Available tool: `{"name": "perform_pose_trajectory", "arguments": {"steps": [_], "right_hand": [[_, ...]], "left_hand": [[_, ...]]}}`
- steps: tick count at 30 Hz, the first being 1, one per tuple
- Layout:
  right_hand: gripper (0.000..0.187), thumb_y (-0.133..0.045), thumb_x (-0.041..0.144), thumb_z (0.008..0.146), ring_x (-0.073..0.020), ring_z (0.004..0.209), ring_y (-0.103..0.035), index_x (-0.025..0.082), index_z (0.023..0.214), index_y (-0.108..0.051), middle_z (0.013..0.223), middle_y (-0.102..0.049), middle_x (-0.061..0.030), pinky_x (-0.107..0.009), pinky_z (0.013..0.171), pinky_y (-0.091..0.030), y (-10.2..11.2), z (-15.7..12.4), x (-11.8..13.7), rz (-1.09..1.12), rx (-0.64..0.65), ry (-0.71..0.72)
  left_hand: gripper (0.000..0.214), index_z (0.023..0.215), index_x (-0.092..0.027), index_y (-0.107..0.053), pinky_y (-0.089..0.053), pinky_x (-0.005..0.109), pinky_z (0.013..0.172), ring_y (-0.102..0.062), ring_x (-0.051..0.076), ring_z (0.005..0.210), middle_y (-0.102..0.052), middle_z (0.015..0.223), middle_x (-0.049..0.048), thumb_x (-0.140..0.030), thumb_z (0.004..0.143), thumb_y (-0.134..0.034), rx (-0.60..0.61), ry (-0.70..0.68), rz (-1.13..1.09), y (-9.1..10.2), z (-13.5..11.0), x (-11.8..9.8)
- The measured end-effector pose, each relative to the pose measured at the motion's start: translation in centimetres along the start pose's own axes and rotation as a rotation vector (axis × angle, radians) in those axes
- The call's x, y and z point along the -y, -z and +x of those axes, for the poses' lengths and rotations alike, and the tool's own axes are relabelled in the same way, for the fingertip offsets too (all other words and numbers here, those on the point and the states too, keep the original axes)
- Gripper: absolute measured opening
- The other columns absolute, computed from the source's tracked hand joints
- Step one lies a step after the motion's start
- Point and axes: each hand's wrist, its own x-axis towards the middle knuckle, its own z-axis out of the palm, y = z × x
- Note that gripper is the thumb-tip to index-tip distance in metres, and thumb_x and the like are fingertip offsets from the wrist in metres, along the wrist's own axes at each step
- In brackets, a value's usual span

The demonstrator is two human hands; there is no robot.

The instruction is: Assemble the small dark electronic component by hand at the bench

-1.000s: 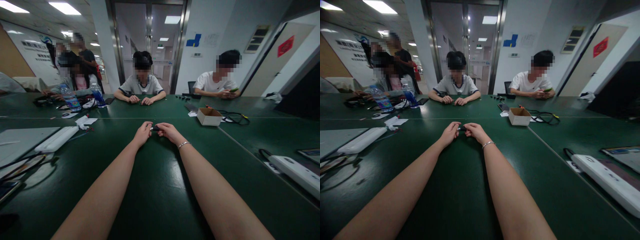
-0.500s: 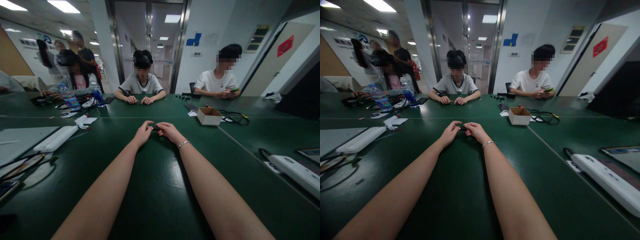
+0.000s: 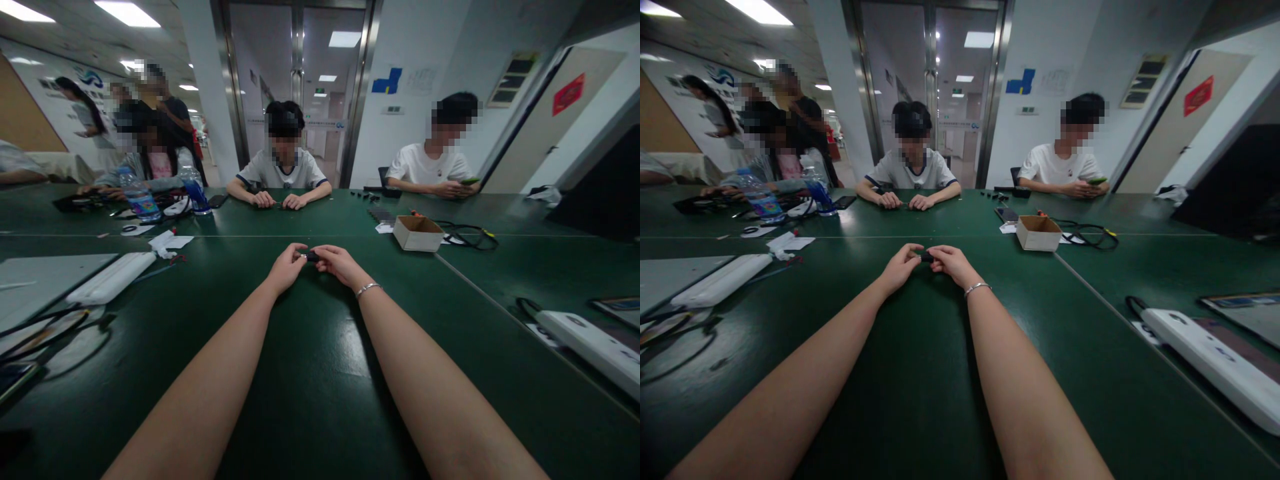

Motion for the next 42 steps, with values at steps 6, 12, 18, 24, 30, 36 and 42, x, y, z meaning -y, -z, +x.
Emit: {"name": "perform_pose_trajectory", "arguments": {"steps": [6, 12, 18, 24, 30, 36, 42], "right_hand": [[0.006, -0.061, 0.008, 0.085, -0.0074, 0.050, -0.058, 0.011, 0.085, -0.067, 0.064, -0.063, -0.0034, -0.014, 0.045, -0.050, 0.0, 0.0, 0.0, -0.004, 0.006, -0.002], [0.003, -0.067, 0.010, 0.082, -0.0078, 0.050, -0.058, 0.011, 0.085, -0.067, 0.065, -0.064, -0.0032, -0.014, 0.046, -0.050, 0.0, 0.0, 0.0, -0.001, 0.015, -0.002], [0.003, -0.066, 0.010, 0.082, -0.0076, 0.051, -0.058, 0.012, 0.084, -0.068, 0.064, -0.063, -0.0026, -0.013, 0.046, -0.051, 0.0, -0.1, 0.1, -0.012, 0.017, -0.010], [0.004, -0.066, 0.010, 0.082, -0.0078, 0.051, -0.058, 0.012, 0.084, -0.068, 0.065, -0.063, -0.0027, -0.014, 0.046, -0.052, 0.0, 0.0, 0.2, -0.015, 0.018, -0.008], [0.006, -0.061, 0.008, 0.084, -0.0067, 0.050, -0.058, 0.012, 0.084, -0.067, 0.066, -0.063, -0.0025, -0.012, 0.045, -0.051, 0.0, 0.0, 0.1, -0.014, 0.016, -0.009], [0.029, -0.062, -0.002, 0.076, -0.0082, 0.060, -0.063, 0.015, 0.099, -0.063, 0.074, -0.065, -0.0009, -0.015, 0.056, -0.055, 0.2, -0.4, 0.4, -0.012, 0.118, 0.007], [0.011, -0.054, 0.019, 0.091, -0.0101, 0.046, -0.058, 0.013, 0.100, -0.058, 0.062, -0.062, -0.0018, -0.017, 0.043, -0.050, 0.0, -0.3, 0.6, -0.137, 0.143, -0.057]], "left_hand": [[0.029, 0.111, -0.020, -0.059, -0.038, 0.023, 0.059, -0.050, 0.012, 0.062, -0.055, 0.069, -0.0010, -0.027, 0.085, -0.047, 0.028, -0.008, 0.000, 0.0, 0.0, 0.0], [0.029, 0.110, -0.019, -0.059, -0.037, 0.023, 0.059, -0.048, 0.012, 0.061, -0.054, 0.067, -0.0012, -0.029, 0.087, -0.045, 0.019, 0.007, 0.003, 0.0, 0.0, 0.0], [0.030, 0.111, -0.018, -0.058, -0.039, 0.023, 0.061, -0.049, 0.012, 0.063, -0.054, 0.069, -0.0010, -0.027, 0.085, -0.046, 0.016, 0.022, 0.000, 0.0, -0.1, -0.3], [0.031, 0.111, -0.018, -0.058, -0.038, 0.023, 0.058, -0.048, 0.012, 0.059, -0.053, 0.066, -0.0013, -0.026, 0.085, -0.042, 0.054, 0.061, -0.024, 0.0, -0.2, -0.5], [0.030, 0.109, -0.018, -0.059, -0.038, 0.023, 0.058, -0.048, 0.011, 0.060, -0.053, 0.068, -0.0014, -0.024, 0.082, -0.046, 0.027, 0.021, -0.015, 0.0, -0.1, -0.2], [0.031, 0.110, -0.018, -0.059, -0.035, 0.023, 0.054, -0.044, 0.011, 0.054, -0.050, 0.059, -0.0029, -0.026, 0.086, -0.039, 0.015, 0.014, 0.022, 0.1, -0.3, -0.6], [0.030, 0.109, -0.016, -0.058, -0.034, 0.022, 0.054, -0.043, 0.011, 0.053, -0.047, 0.057, -0.0035, -0.023, 0.086, -0.040, 0.010, 0.014, -0.032, 0.2, -0.5, -1.2]]}}
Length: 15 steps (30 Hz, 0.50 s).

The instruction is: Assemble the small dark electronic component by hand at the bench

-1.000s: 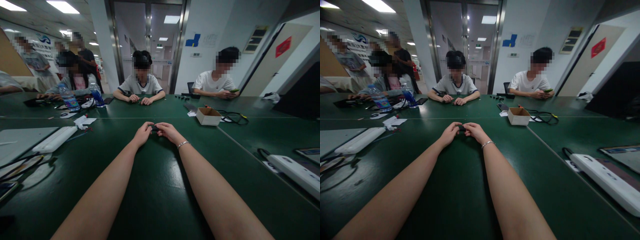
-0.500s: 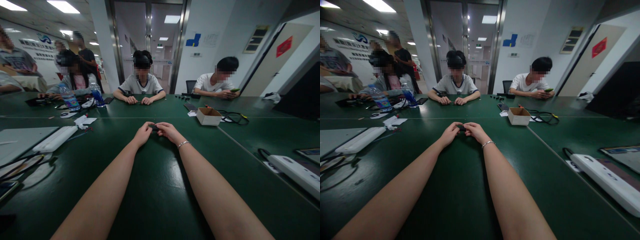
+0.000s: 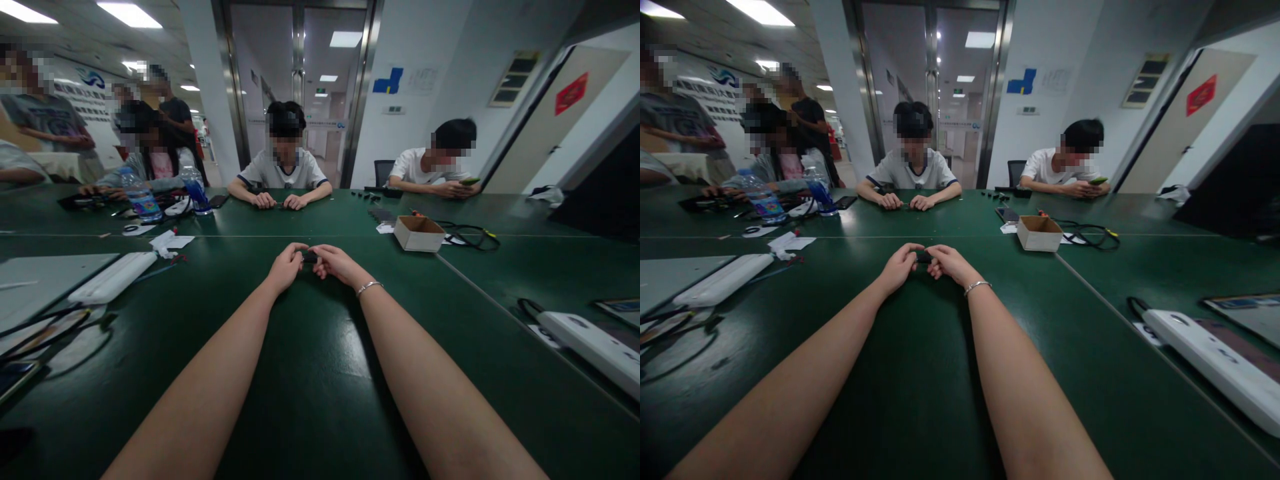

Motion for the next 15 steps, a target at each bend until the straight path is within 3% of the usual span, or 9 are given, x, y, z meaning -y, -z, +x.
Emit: {"name": "perform_pose_trajectory", "arguments": {"steps": [4, 8, 10, 13, 15], "right_hand": [[0.031, -0.062, 0.008, 0.082, -0.0097, 0.053, -0.062, 0.018, 0.110, -0.054, 0.073, -0.064, 0.0008, -0.019, 0.051, -0.054, 0.13, -0.14, 0.13, 0.040, 0.063, 0.012], [0.022, -0.055, 0.026, 0.091, -0.0090, 0.043, -0.055, 0.016, 0.110, -0.052, 0.063, -0.061, 0.0007, -0.017, 0.039, -0.045, 0.16, -0.03, 0.08, -0.026, 0.028, -0.007], [0.025, -0.058, 0.022, 0.087, -0.0069, 0.037, -0.049, 0.017, 0.111, -0.051, 0.063, -0.060, 0.0031, -0.015, 0.034, -0.039, 0.13, 0.09, 0.00, -0.073, 0.006, 0.022], [0.043, -0.063, 0.015, 0.079, -0.0062, 0.038, -0.049, 0.022, 0.118, -0.046, 0.067, -0.059, 0.0064, -0.015, 0.035, -0.040, 0.15, 0.23, -0.15, -0.061, 0.023, 0.049], [0.036, -0.060, 0.023, 0.084, -0.0061, 0.037, -0.047, 0.021, 0.117, -0.046, 0.066, -0.059, 0.0054, -0.015, 0.033, -0.038, 0.20, 0.31, -0.26, -0.062, 0.014, 0.043]], "left_hand": [[0.028, 0.107, -0.016, -0.057, -0.031, 0.021, 0.052, -0.040, 0.010, 0.050, -0.044, 0.055, -0.0044, -0.022, 0.086, -0.040, -0.022, 0.008, -0.026, -0.03, 0.00, 0.04], [0.026, 0.107, -0.016, -0.057, -0.030, 0.021, 0.051, -0.039, 0.010, 0.048, -0.043, 0.055, -0.0048, -0.023, 0.087, -0.041, -0.003, 0.011, -0.036, -0.05, -0.03, 0.04], [0.026, 0.106, -0.016, -0.057, -0.030, 0.021, 0.051, -0.039, 0.010, 0.048, -0.043, 0.054, -0.0048, -0.022, 0.087, -0.041, -0.012, 0.017, -0.038, -0.04, -0.01, 0.07], [0.026, 0.106, -0.016, -0.057, -0.031, 0.020, 0.052, -0.041, 0.010, 0.050, -0.044, 0.055, -0.0045, -0.021, 0.086, -0.041, -0.016, 0.014, -0.039, -0.03, 0.05, 0.18], [0.027, 0.107, -0.016, -0.057, -0.032, 0.021, 0.052, -0.041, 0.010, 0.050, -0.045, 0.056, -0.0043, -0.021, 0.086, -0.041, -0.009, 0.008, -0.033, -0.03, 0.07, 0.25]]}}
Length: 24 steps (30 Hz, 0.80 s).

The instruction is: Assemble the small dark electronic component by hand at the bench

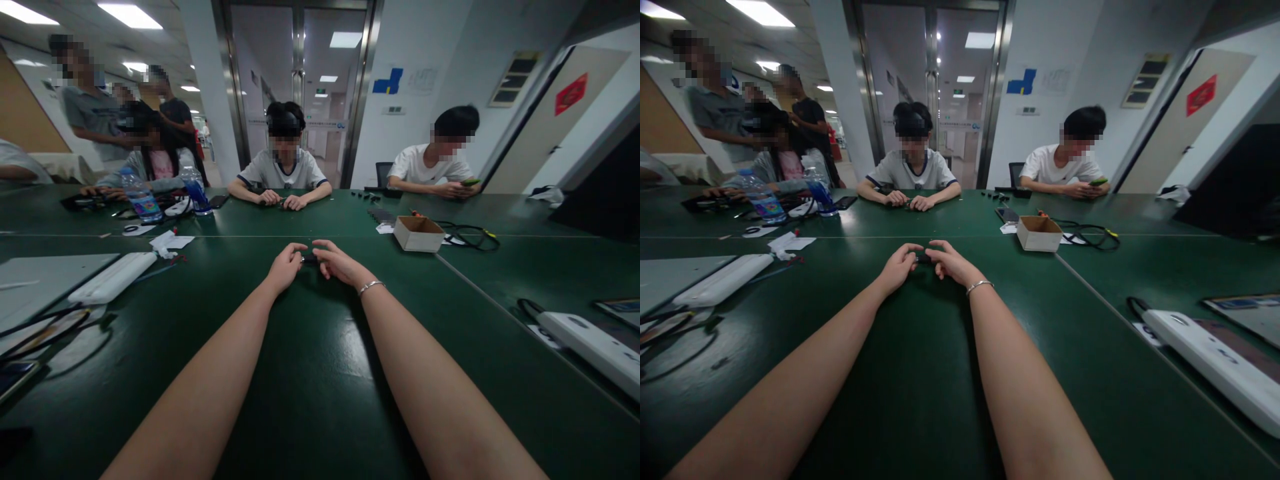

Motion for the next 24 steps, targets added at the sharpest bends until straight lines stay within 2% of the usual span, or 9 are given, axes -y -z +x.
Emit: {"name": "perform_pose_trajectory", "arguments": {"steps": [3, 6, 8, 10, 12, 16, 19, 21, 24], "right_hand": [[0.029, -0.060, 0.022, 0.083, -0.0038, 0.034, -0.041, 0.020, 0.109, -0.049, 0.075, -0.063, 0.0021, -0.015, 0.030, -0.032, 0.13, 0.05, -0.13, -0.045, -0.008, 0.027], [0.050, -0.070, 0.010, 0.069, -0.0034, 0.039, -0.047, 0.025, 0.110, -0.046, 0.088, -0.063, 0.0038, -0.015, 0.034, -0.038, 0.24, 0.03, -0.16, -0.024, 0.022, 0.057], [0.046, -0.070, 0.017, 0.073, -0.0045, 0.039, -0.047, 0.025, 0.111, -0.044, 0.081, -0.062, 0.0045, -0.015, 0.034, -0.038, 0.21, 0.07, -0.17, -0.012, 0.018, 0.019], [0.029, -0.060, 0.029, 0.084, -0.0044, 0.034, -0.041, 0.021, 0.109, -0.046, 0.070, -0.060, 0.0037, -0.014, 0.030, -0.032, 0.12, 0.15, -0.19, -0.043, -0.001, -0.012], [0.022, -0.056, 0.028, 0.086, -0.0037, 0.033, -0.039, 0.019, 0.105, -0.049, 0.069, -0.060, 0.0029, -0.014, 0.029, -0.032, 0.05, 0.20, -0.21, -0.068, -0.013, 0.004], [0.043, -0.067, 0.016, 0.074, -0.0054, 0.042, -0.051, 0.025, 0.109, -0.044, 0.080, -0.059, 0.0059, -0.017, 0.040, -0.047, 0.10, 0.12, -0.17, 0.025, -0.003, 0.023], [0.028, -0.059, 0.029, 0.084, -0.0069, 0.037, -0.047, 0.022, 0.107, -0.045, 0.070, -0.058, 0.0047, -0.018, 0.035, -0.043, 0.13, 0.06, -0.10, 0.025, -0.025, -0.023], [0.025, -0.058, 0.025, 0.084, -0.0057, 0.035, -0.044, 0.020, 0.105, -0.046, 0.069, -0.059, 0.0039, -0.017, 0.034, -0.040, 0.14, -0.04, -0.02, 0.002, -0.023, -0.017], [0.048, -0.066, 0.008, 0.071, -0.0056, 0.044, -0.054, 0.024, 0.111, -0.043, 0.081, -0.061, 0.0055, -0.019, 0.047, -0.051, 0.22, -0.29, 0.13, 0.068, 0.030, 0.006]], "left_hand": [[0.027, 0.107, -0.016, -0.057, -0.031, 0.021, 0.050, -0.040, 0.010, 0.049, -0.044, 0.055, -0.0043, -0.021, 0.086, -0.041, -0.005, -0.001, -0.004, -0.03, 0.01, 0.07], [0.027, 0.107, -0.016, -0.057, -0.031, 0.020, 0.051, -0.041, 0.010, 0.050, -0.044, 0.055, -0.0043, -0.021, 0.086, -0.041, -0.005, 0.000, -0.028, -0.06, 0.08, 0.24], [0.027, 0.108, -0.017, -0.057, -0.032, 0.020, 0.052, -0.042, 0.010, 0.051, -0.045, 0.056, -0.0043, -0.023, 0.086, -0.042, 0.007, -0.003, -0.030, -0.06, 0.13, 0.40], [0.026, 0.108, -0.017, -0.057, -0.033, 0.021, 0.053, -0.043, 0.010, 0.051, -0.045, 0.057, -0.0042, -0.023, 0.087, -0.042, 0.008, -0.003, -0.022, -0.04, 0.17, 0.48], [0.026, 0.108, -0.017, -0.057, -0.033, 0.021, 0.053, -0.042, 0.010, 0.051, -0.045, 0.057, -0.0041, -0.022, 0.087, -0.041, 0.001, 0.007, -0.015, -0.02, 0.17, 0.45], [0.027, 0.108, -0.016, -0.056, -0.031, 0.020, 0.052, -0.041, 0.010, 0.049, -0.043, 0.055, -0.0045, -0.021, 0.087, -0.040, -0.001, 0.010, -0.021, -0.01, 0.09, 0.22], [0.027, 0.109, -0.016, -0.056, -0.031, 0.019, 0.051, -0.040, 0.010, 0.049, -0.043, 0.055, -0.0046, -0.021, 0.088, -0.039, 0.005, 0.001, -0.028, -0.02, 0.09, 0.20], [0.027, 0.109, -0.017, -0.056, -0.031, 0.019, 0.051, -0.040, 0.009, 0.050, -0.043, 0.055, -0.0045, -0.020, 0.088, -0.039, -0.004, 0.001, -0.033, -0.01, 0.10, 0.22], [0.026, 0.108, -0.016, -0.056, -0.031, 0.019, 0.051, -0.041, 0.009, 0.050, -0.043, 0.055, -0.0044, -0.020, 0.087, -0.040, -0.022, 0.011, -0.035, 0.02, 0.05, 0.12]]}}
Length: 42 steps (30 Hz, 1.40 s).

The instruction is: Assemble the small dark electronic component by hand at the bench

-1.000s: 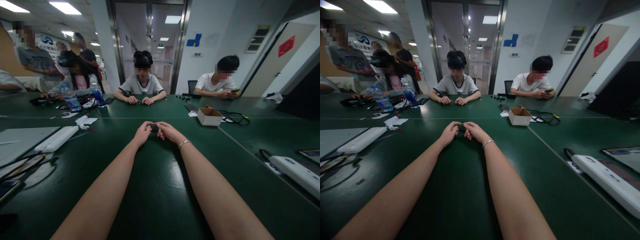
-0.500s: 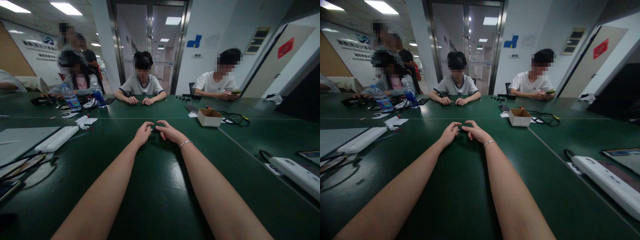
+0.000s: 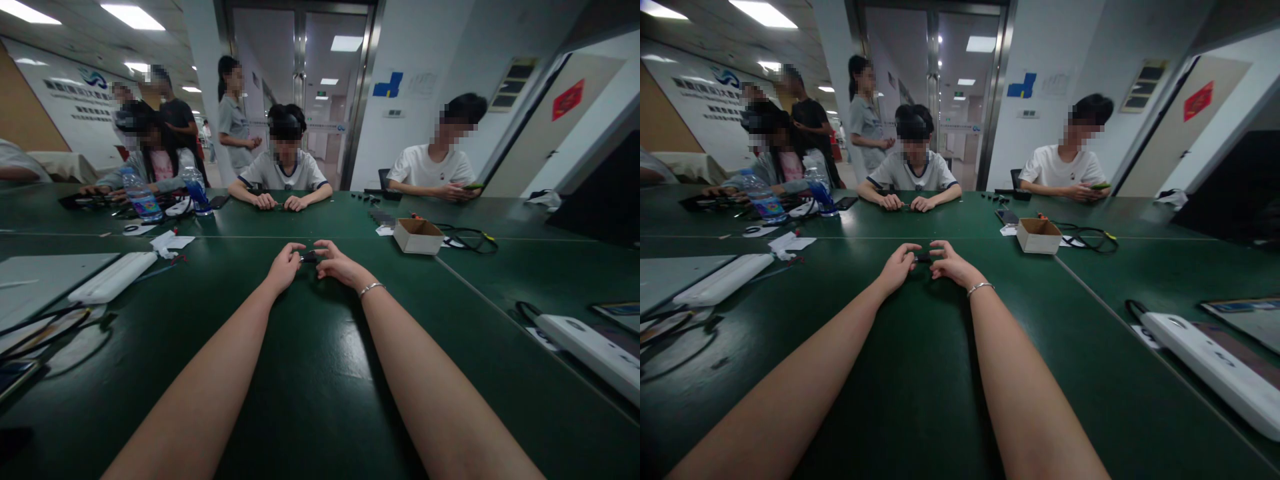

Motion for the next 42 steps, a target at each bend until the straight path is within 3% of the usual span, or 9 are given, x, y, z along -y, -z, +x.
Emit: {"name": "perform_pose_trajectory", "arguments": {"steps": [6, 10, 15, 19, 23, 27, 32, 36, 42], "right_hand": [[0.029, -0.061, 0.023, 0.082, -0.0063, 0.040, -0.049, 0.019, 0.106, -0.046, 0.069, -0.057, 0.0043, -0.020, 0.042, -0.049, 0.10, 0.05, -0.08, -0.031, 0.004, -0.024], [0.051, -0.071, 0.012, 0.067, -0.0055, 0.048, -0.056, 0.024, 0.108, -0.042, 0.082, -0.056, 0.0067, -0.021, 0.052, -0.054, 0.22, 0.04, -0.18, 0.010, 0.057, 0.006], [0.030, -0.061, 0.025, 0.082, -0.0058, 0.042, -0.051, 0.022, 0.106, -0.043, 0.077, -0.057, 0.0040, -0.022, 0.044, -0.052, 0.09, 0.12, -0.22, -0.041, 0.014, -0.014], [0.052, -0.068, 0.011, 0.072, -0.0074, 0.052, -0.059, 0.025, 0.113, -0.041, 0.086, -0.056, 0.0037, -0.021, 0.050, -0.055, 0.01, 0.14, -0.13, -0.028, 0.037, 0.005], [0.031, -0.057, 0.026, 0.085, -0.0081, 0.043, -0.053, 0.022, 0.111, -0.041, 0.075, -0.056, 0.0032, -0.021, 0.040, -0.049, 0.05, 0.06, -0.04, -0.028, 0.031, -0.029], [0.047, -0.067, 0.013, 0.073, -0.0071, 0.049, -0.058, 0.025, 0.110, -0.041, 0.084, -0.058, 0.0047, -0.022, 0.050, -0.054, 0.12, -0.02, -0.04, -0.013, 0.061, 0.025], [0.027, -0.059, 0.026, 0.084, -0.0071, 0.040, -0.050, 0.023, 0.106, -0.044, 0.071, -0.057, 0.0052, -0.022, 0.041, -0.051, 0.13, 0.21, -0.26, -0.042, 0.041, -0.003], [0.043, -0.068, 0.014, 0.072, -0.0066, 0.046, -0.056, 0.025, 0.106, -0.044, 0.080, -0.058, 0.0066, -0.022, 0.048, -0.054, 0.20, 0.26, -0.38, -0.019, 0.034, 0.033], [0.036, -0.063, 0.028, 0.080, -0.0058, 0.038, -0.047, 0.024, 0.110, -0.044, 0.072, -0.057, 0.0062, -0.019, 0.037, -0.046, 0.09, 0.21, -0.31, -0.079, 0.023, 0.053]], "left_hand": [[0.027, 0.109, -0.015, -0.056, -0.030, 0.020, 0.051, -0.041, 0.010, 0.050, -0.044, 0.055, -0.0042, -0.019, 0.087, -0.040, 0.010, 0.008, 0.021, 0.00, -0.09, -0.26], [0.028, 0.109, -0.015, -0.056, -0.031, 0.020, 0.052, -0.042, 0.010, 0.050, -0.044, 0.056, -0.0043, -0.018, 0.088, -0.038, -0.007, -0.003, 0.021, -0.06, 0.05, 0.00], [0.028, 0.109, -0.015, -0.056, -0.032, 0.020, 0.053, -0.044, 0.010, 0.052, -0.045, 0.056, -0.0038, -0.019, 0.088, -0.039, 0.001, -0.007, 0.011, -0.07, 0.12, 0.32], [0.027, 0.109, -0.016, -0.056, -0.034, 0.021, 0.055, -0.045, 0.011, 0.054, -0.046, 0.056, -0.0037, -0.019, 0.087, -0.039, -0.002, -0.012, 0.015, -0.04, 0.13, 0.42], [0.027, 0.108, -0.015, -0.056, -0.034, 0.021, 0.055, -0.046, 0.011, 0.054, -0.047, 0.058, -0.0034, -0.019, 0.087, -0.040, -0.007, -0.013, 0.014, -0.02, 0.17, 0.40], [0.028, 0.109, -0.016, -0.056, -0.033, 0.021, 0.054, -0.044, 0.011, 0.052, -0.046, 0.056, -0.0040, -0.020, 0.087, -0.040, -0.010, -0.005, 0.005, 0.00, 0.15, 0.35], [0.028, 0.109, -0.016, -0.057, -0.033, 0.021, 0.053, -0.046, 0.011, 0.053, -0.047, 0.056, -0.0034, -0.020, 0.088, -0.039, -0.006, -0.002, 0.028, -0.01, 0.11, 0.28], [0.028, 0.109, -0.016, -0.057, -0.032, 0.021, 0.053, -0.044, 0.011, 0.052, -0.046, 0.056, -0.0039, -0.019, 0.088, -0.039, -0.008, -0.004, 0.030, -0.01, 0.16, 0.25], [0.027, 0.108, -0.016, -0.057, -0.032, 0.021, 0.052, -0.045, 0.011, 0.052, -0.046, 0.056, -0.0037, -0.019, 0.087, -0.040, -0.015, 0.002, 0.011, -0.08, 0.07, 0.01]]}}
